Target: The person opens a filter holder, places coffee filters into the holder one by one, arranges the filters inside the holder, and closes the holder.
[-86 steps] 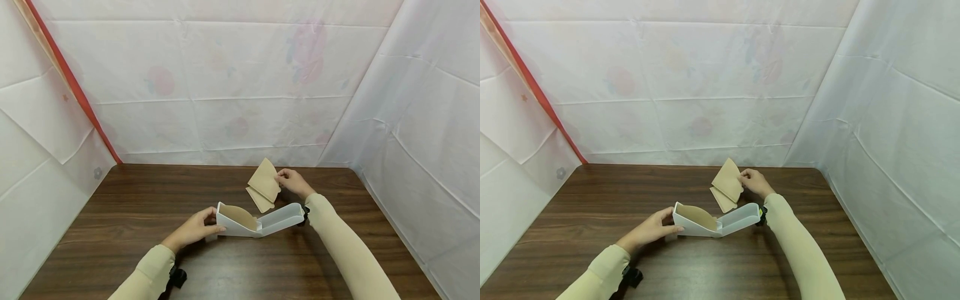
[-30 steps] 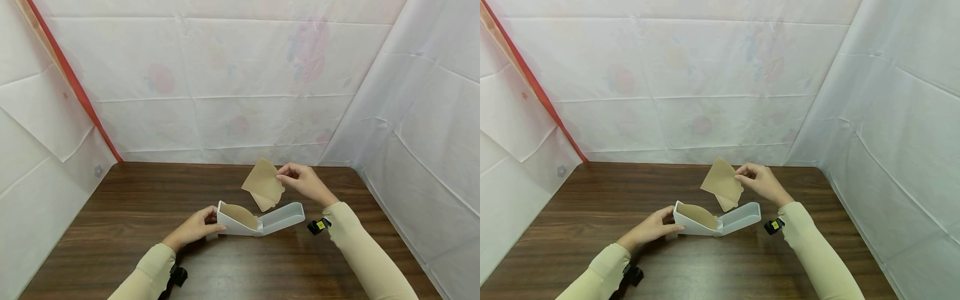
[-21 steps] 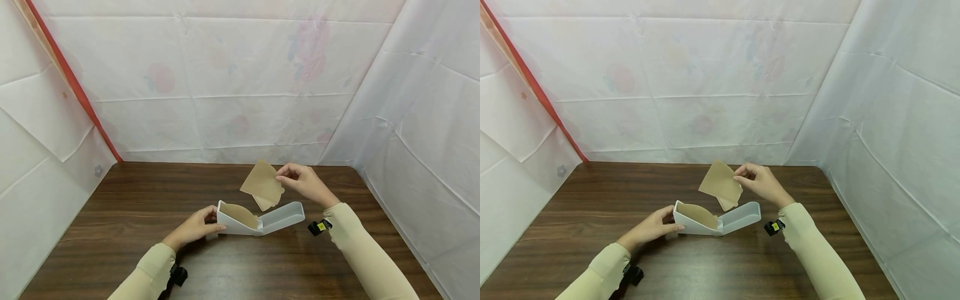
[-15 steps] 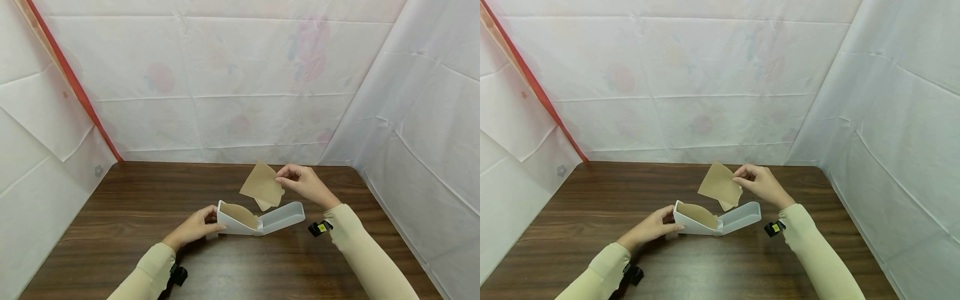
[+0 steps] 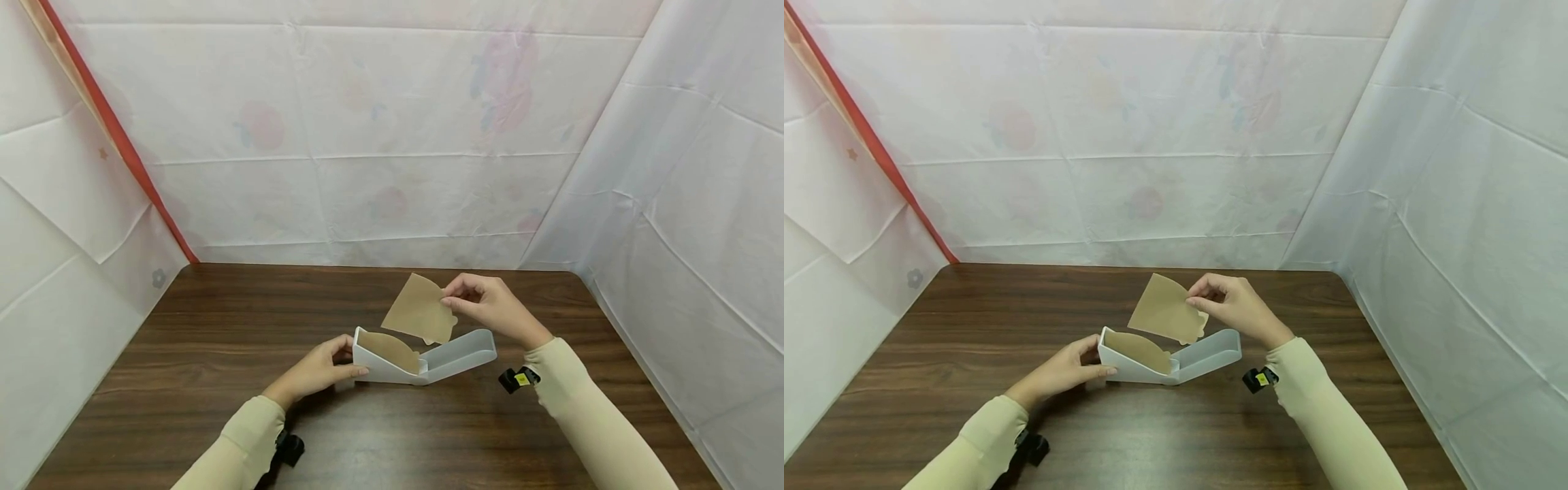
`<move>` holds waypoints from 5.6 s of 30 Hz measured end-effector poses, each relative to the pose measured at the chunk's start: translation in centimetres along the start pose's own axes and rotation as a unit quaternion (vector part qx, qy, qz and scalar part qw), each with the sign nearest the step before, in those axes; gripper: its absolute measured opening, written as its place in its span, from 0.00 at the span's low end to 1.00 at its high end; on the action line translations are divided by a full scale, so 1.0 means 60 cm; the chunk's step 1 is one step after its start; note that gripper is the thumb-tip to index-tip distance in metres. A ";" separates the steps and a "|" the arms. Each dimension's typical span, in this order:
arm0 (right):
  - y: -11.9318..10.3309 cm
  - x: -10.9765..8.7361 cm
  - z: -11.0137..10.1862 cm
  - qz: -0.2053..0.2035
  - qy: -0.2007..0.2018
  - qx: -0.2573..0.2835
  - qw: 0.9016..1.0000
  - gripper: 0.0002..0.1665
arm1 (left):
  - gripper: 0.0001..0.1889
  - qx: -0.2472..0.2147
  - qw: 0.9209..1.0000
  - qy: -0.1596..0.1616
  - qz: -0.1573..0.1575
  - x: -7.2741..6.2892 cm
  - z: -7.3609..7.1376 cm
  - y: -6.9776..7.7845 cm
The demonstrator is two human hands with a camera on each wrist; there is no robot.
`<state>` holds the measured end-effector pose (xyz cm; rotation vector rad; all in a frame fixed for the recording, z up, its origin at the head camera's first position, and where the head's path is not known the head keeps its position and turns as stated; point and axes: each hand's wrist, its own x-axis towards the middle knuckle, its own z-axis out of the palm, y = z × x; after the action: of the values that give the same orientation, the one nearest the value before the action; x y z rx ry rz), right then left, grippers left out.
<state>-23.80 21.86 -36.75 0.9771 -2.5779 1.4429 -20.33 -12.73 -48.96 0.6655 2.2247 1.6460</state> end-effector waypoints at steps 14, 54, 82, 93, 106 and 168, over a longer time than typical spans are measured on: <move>-0.018 0.002 0.020 -0.005 -0.027 -0.025 0.999 0.05 | 0.19 -0.001 1.000 -0.001 -0.003 0.002 0.001 -0.001; -0.018 0.010 0.083 -0.107 -0.086 -0.111 0.984 0.03 | 0.19 0.000 1.000 -0.001 -0.003 0.000 0.001 0.003; -0.035 0.015 0.113 -0.072 -0.149 -0.182 0.969 0.02 | 0.18 -0.007 1.000 -0.001 -0.006 0.001 0.001 0.001; -0.035 0.018 0.132 -0.054 -0.140 -0.213 0.966 0.03 | 0.18 -0.001 1.000 -0.004 -0.010 0.000 0.000 0.004; -0.027 0.018 0.143 -0.032 -0.151 -0.217 0.964 0.07 | 0.18 0.003 1.000 0.000 -0.009 -0.001 0.001 0.005; -0.031 0.008 0.060 -0.013 -0.076 -0.222 0.972 0.05 | 0.19 0.001 1.000 0.001 -0.014 0.000 -0.001 0.003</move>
<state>-22.21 18.13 -37.22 1.0750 -2.7955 0.7495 -20.34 -12.76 -48.79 0.6293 2.2265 1.6327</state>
